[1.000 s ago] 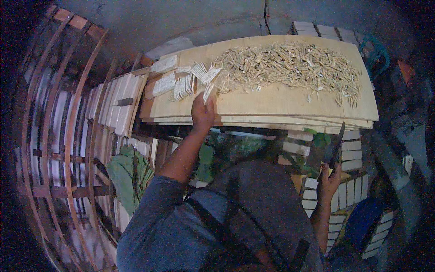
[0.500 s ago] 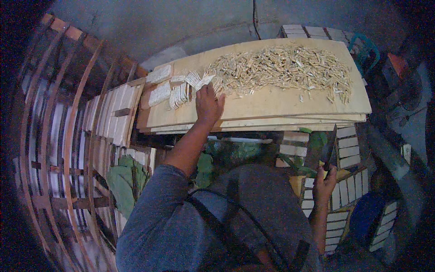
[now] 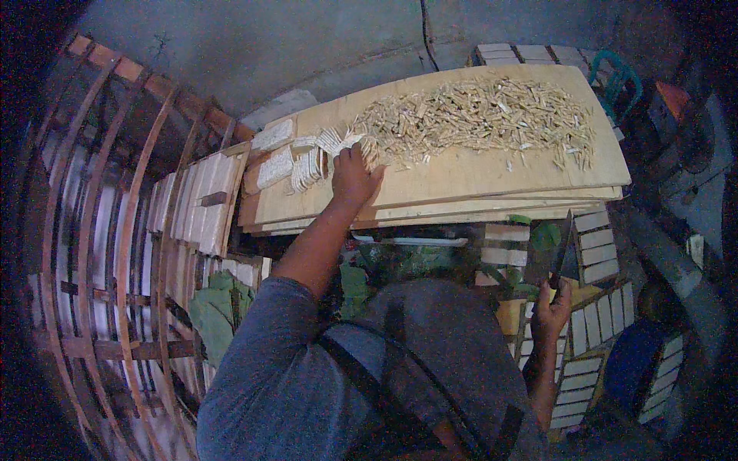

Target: The person uses a knife to slice a stack of white rectangular blocks into thin strips on a wooden workbench. The person holds the block with the left hand and cuts with the right hand, accumulating a pile of shavings and strips on the table.

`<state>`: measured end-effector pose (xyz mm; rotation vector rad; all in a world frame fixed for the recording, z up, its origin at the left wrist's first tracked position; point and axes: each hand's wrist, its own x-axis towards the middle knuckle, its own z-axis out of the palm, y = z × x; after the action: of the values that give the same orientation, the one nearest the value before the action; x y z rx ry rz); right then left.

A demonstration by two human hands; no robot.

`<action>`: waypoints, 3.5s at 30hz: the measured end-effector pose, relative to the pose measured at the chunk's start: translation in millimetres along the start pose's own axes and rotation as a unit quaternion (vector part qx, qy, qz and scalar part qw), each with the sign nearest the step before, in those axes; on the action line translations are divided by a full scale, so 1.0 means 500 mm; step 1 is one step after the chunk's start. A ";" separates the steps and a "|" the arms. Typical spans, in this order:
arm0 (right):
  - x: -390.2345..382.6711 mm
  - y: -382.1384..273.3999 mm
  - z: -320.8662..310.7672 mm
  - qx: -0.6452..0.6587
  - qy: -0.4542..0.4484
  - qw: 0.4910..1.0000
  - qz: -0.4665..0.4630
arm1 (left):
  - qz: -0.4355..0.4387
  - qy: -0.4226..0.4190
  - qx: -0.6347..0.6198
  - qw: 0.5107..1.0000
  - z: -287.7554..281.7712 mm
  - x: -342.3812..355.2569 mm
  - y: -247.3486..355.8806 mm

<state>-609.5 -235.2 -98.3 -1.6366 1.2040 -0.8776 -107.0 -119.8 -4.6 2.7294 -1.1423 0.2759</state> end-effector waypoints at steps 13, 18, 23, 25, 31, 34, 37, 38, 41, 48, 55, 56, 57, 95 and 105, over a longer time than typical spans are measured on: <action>-0.016 0.022 -0.002 -0.012 0.053 0.999 -0.009 | 0.030 0.013 -0.070 0.997 0.001 0.019 -0.053; -0.029 -0.015 0.035 0.065 0.073 0.995 0.010 | 0.039 0.020 -0.087 0.995 -0.007 0.001 -0.092; -0.029 -0.109 0.112 -0.033 0.028 0.996 -0.082 | 0.058 0.056 -0.094 0.992 0.022 -0.008 -0.092; -0.018 -0.167 0.148 -0.003 -0.025 1.000 -0.019 | 0.042 0.053 -0.149 0.986 0.024 -0.005 -0.122; 0.010 -0.251 0.302 -0.039 -0.073 0.994 -0.071 | 0.065 0.019 -0.269 0.961 -0.025 -0.040 -0.184; 0.038 -0.331 0.408 -0.066 -0.139 0.987 -0.033 | 0.116 0.019 -0.287 0.951 0.004 -0.058 -0.215; 0.067 -0.423 0.540 -0.005 -0.173 0.981 -0.091 | 0.184 0.091 -0.310 0.928 0.055 -0.060 -0.246; 0.076 -0.465 0.580 -0.006 -0.201 0.979 -0.021 | 0.179 0.087 -0.324 0.925 0.062 -0.059 -0.250; 0.142 -0.421 0.706 -0.166 -0.130 0.970 -0.119 | 0.195 0.093 -0.322 0.922 0.064 -0.067 -0.261; 0.166 -0.490 0.823 -0.268 -0.143 0.949 -0.082 | 0.176 0.050 -0.360 0.915 0.052 -0.070 -0.277; 0.211 -0.456 0.753 -0.173 -0.144 0.972 -0.072 | 0.105 0.062 -0.409 0.904 0.039 -0.085 -0.247; 0.209 -0.448 0.746 -0.199 -0.149 0.966 -0.074 | 0.112 0.069 -0.397 0.908 0.046 -0.087 -0.241; 0.211 -0.441 0.756 -0.219 -0.152 0.961 -0.078 | 0.122 0.080 -0.380 0.913 0.049 -0.081 -0.239; 0.091 -0.420 0.694 0.121 -0.237 0.957 0.113 | 0.175 0.080 -0.329 0.924 0.074 -0.097 -0.134; 0.084 -0.421 0.542 -0.228 -0.204 0.949 -0.075 | 0.148 0.023 -0.423 0.894 0.075 -0.086 -0.183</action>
<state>-284.1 -181.9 5.8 -2.1749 1.0416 -0.3238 -67.3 -35.6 -58.5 1.7820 -1.2689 -0.1119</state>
